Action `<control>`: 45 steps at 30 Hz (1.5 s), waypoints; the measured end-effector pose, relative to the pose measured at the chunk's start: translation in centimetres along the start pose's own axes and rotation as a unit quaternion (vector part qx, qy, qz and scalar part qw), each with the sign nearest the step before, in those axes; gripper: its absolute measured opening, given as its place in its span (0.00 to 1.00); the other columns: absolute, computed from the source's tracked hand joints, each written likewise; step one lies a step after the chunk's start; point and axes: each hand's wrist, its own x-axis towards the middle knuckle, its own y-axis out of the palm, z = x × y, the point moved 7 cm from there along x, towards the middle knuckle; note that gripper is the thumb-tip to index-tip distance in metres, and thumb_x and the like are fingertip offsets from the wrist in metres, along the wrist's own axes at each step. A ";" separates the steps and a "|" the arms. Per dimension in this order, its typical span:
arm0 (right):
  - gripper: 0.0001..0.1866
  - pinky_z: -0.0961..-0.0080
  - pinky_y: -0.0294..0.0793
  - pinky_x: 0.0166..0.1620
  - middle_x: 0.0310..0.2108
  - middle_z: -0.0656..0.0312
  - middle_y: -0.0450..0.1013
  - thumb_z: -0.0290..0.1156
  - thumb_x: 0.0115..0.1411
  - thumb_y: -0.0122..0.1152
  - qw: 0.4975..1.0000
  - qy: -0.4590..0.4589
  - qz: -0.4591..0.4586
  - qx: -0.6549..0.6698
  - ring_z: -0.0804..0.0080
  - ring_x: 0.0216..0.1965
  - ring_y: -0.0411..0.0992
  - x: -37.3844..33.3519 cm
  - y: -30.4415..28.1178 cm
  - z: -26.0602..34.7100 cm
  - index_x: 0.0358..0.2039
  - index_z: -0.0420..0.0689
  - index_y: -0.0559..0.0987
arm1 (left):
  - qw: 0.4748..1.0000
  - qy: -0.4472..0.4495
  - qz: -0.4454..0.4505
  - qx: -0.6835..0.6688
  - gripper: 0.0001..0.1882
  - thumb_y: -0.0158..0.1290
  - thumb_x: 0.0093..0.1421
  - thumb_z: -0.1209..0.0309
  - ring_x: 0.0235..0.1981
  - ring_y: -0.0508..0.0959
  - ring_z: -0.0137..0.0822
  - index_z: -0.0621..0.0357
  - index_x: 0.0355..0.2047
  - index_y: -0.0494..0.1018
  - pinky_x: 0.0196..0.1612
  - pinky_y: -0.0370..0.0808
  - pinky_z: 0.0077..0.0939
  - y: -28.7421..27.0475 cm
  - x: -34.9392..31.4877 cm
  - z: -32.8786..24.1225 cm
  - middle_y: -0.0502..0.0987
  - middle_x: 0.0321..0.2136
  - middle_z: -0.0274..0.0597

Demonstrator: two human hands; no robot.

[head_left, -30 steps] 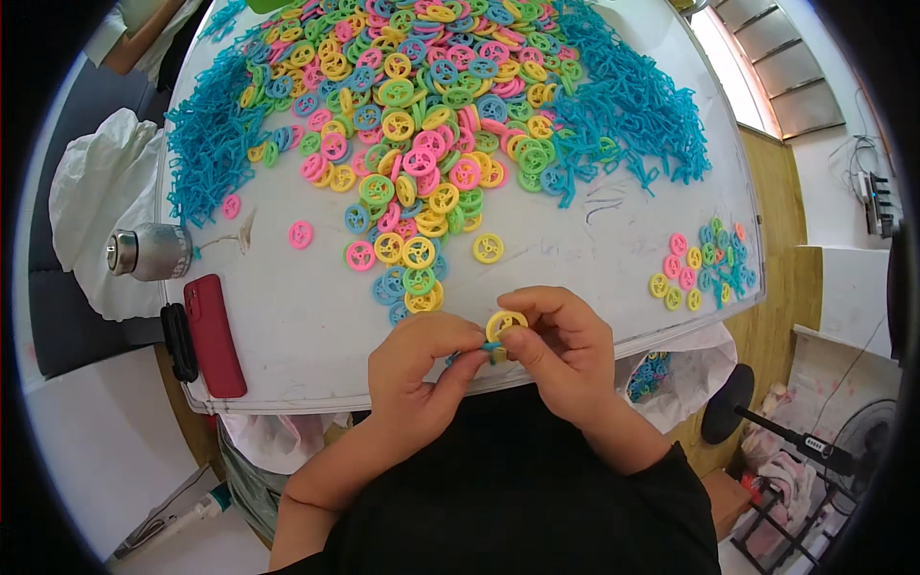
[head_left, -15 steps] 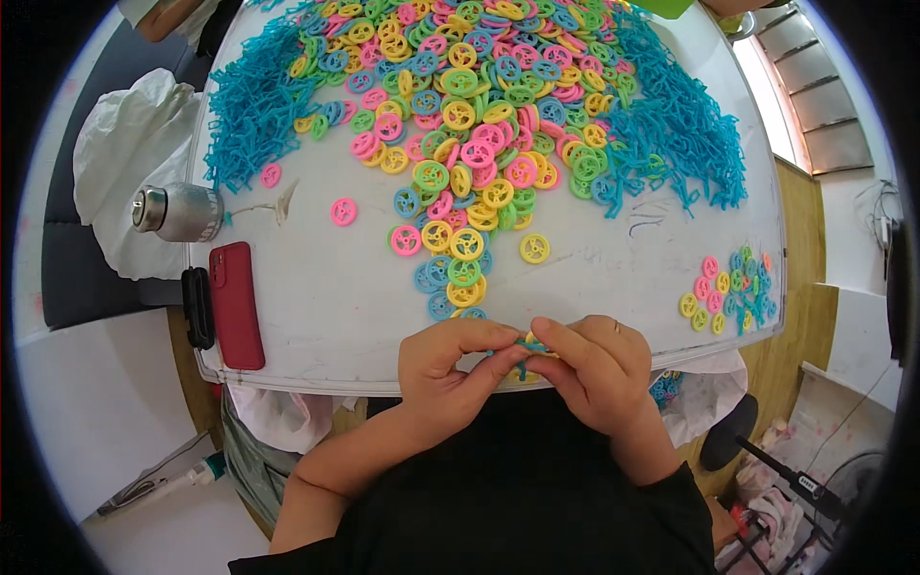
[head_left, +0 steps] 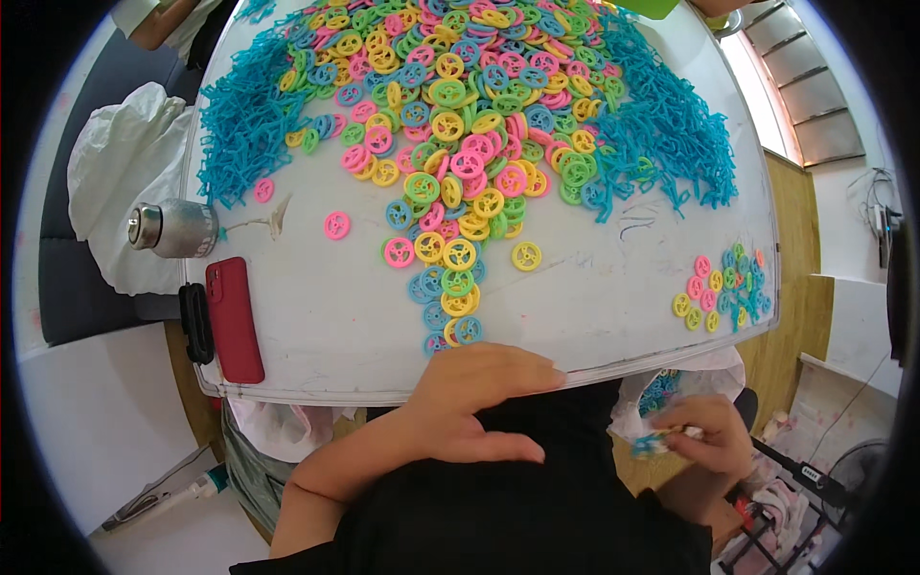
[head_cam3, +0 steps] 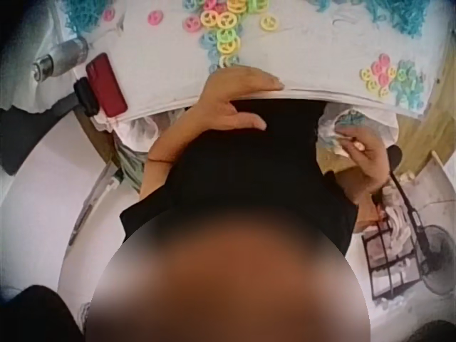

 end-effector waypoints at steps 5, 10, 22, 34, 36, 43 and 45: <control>0.23 0.67 0.76 0.34 0.31 0.49 0.80 0.30 0.53 0.69 0.835 0.421 -0.225 -0.274 0.59 0.29 0.79 -8.8 -3.1 -9.5 0.50 0.39 0.80 | 0.998 -0.052 -0.042 0.023 0.13 0.61 0.55 0.75 0.38 0.83 0.42 0.61 0.42 0.79 0.41 0.77 0.30 -1.1 -0.1 2.1 0.83 0.37 0.45; 0.15 0.76 0.74 0.33 0.30 0.50 0.78 0.27 0.56 0.68 0.865 0.321 -0.283 -0.264 0.71 0.30 0.78 -4.7 -4.1 -6.4 0.44 0.37 0.80 | 0.993 -0.102 -0.049 0.018 0.08 0.59 0.56 0.79 0.35 0.83 0.37 0.60 0.37 0.81 0.38 0.77 0.28 -0.6 0.3 1.5 0.84 0.34 0.41; 0.11 0.66 0.75 0.38 0.34 0.57 0.74 0.20 0.52 0.58 0.836 -0.121 -0.267 -0.463 0.56 0.36 0.75 16.9 -3.3 0.7 0.37 0.42 0.80 | 0.990 -0.095 -0.084 0.069 0.08 0.61 0.54 0.79 0.31 0.83 0.36 0.58 0.35 0.81 0.35 0.76 0.26 -1.4 -0.8 1.3 0.83 0.30 0.37; 0.11 0.78 0.73 0.32 0.33 0.56 0.79 0.17 0.54 0.65 0.977 -0.155 -0.049 0.142 0.73 0.28 0.75 14.5 4.9 4.0 0.39 0.36 0.80 | 0.992 0.005 -0.088 0.093 0.21 0.69 0.48 0.73 0.36 0.83 0.43 0.54 0.44 0.77 0.37 0.77 0.30 -1.1 -0.2 1.0 0.82 0.42 0.45; 0.13 0.78 0.73 0.32 0.33 0.56 0.79 0.18 0.54 0.65 0.962 -0.143 -0.036 0.229 0.73 0.27 0.75 15.4 5.2 3.3 0.42 0.36 0.80 | 0.991 -0.045 -0.071 0.105 0.18 0.67 0.50 0.76 0.37 0.83 0.42 0.55 0.42 0.77 0.39 0.79 0.29 -1.3 -0.6 1.3 0.82 0.42 0.44; 0.16 0.71 0.72 0.30 0.30 0.58 0.73 0.26 0.54 0.70 0.920 -0.070 -0.281 -0.263 0.66 0.25 0.73 19.4 3.6 3.1 0.44 0.38 0.80 | 0.982 -0.060 -0.124 0.131 0.14 0.64 0.53 0.79 0.38 0.82 0.38 0.56 0.41 0.79 0.39 0.78 0.27 -2.1 -0.6 1.2 0.82 0.43 0.43; 0.15 0.71 0.73 0.31 0.31 0.56 0.73 0.25 0.54 0.69 0.893 -0.113 -0.310 -0.306 0.63 0.26 0.73 19.2 4.1 3.5 0.43 0.38 0.80 | 0.979 -0.058 -0.157 0.113 0.13 0.64 0.54 0.79 0.37 0.81 0.37 0.57 0.40 0.79 0.39 0.78 0.26 -2.5 -0.6 1.2 0.82 0.44 0.43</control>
